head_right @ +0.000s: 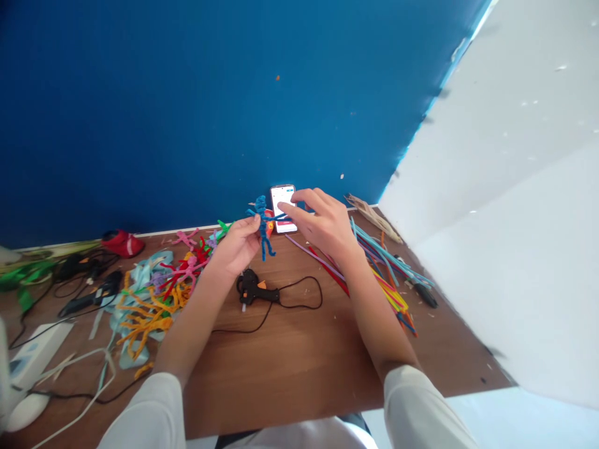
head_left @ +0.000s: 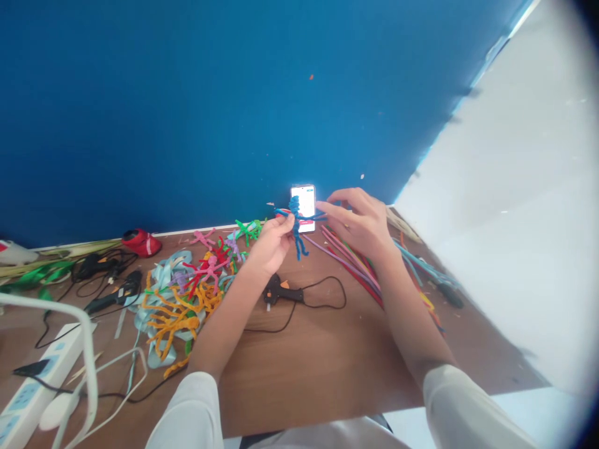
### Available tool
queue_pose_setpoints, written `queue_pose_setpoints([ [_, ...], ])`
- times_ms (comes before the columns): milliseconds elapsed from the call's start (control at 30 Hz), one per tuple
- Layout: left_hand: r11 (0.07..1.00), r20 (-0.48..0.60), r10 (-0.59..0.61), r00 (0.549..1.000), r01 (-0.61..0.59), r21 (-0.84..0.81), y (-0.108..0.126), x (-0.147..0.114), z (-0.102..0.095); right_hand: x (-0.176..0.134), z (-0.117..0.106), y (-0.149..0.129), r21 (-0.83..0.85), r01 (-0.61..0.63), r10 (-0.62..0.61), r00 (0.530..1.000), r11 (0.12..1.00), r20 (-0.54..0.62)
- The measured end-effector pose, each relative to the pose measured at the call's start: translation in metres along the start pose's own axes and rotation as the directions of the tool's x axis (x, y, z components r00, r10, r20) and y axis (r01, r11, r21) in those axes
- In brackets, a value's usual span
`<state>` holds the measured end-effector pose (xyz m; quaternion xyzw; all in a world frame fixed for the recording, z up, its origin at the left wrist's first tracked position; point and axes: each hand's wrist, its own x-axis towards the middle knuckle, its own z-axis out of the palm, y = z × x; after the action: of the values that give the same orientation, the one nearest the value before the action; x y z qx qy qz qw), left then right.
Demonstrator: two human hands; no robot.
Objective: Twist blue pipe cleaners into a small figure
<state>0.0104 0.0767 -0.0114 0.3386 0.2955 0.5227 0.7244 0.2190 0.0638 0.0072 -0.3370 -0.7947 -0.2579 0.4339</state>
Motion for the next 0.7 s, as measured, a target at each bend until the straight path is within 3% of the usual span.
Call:
queue_pose_setpoints([
  [133, 1.0, 0.018, -0.001, 1.0, 0.001, 0.027, -0.001, 0.001, -0.003, 0.002, -0.004, -0.007, -0.087, 0.103, -0.103, 0.995, 0.991, -0.002],
  [233, 0.999, 0.03, 0.016, 0.999, -0.018, 0.045, -0.003, 0.002, -0.004, 0.005, -0.007, -0.013, -0.073, 0.143, -0.138, 0.988, 0.987, 0.068],
  [367, 0.999, 0.033, 0.008, 0.999, -0.009, 0.035, -0.002, 0.003, -0.005, 0.006, -0.005, -0.013, -0.062, 0.144, -0.136, 0.984, 0.988, 0.117],
  [700, 1.0, 0.009, -0.013, 1.0, 0.012, 0.023, -0.001, 0.003, -0.005, 0.002, -0.005, -0.004, -0.098, 0.147, -0.138, 0.986, 0.984, 0.097],
])
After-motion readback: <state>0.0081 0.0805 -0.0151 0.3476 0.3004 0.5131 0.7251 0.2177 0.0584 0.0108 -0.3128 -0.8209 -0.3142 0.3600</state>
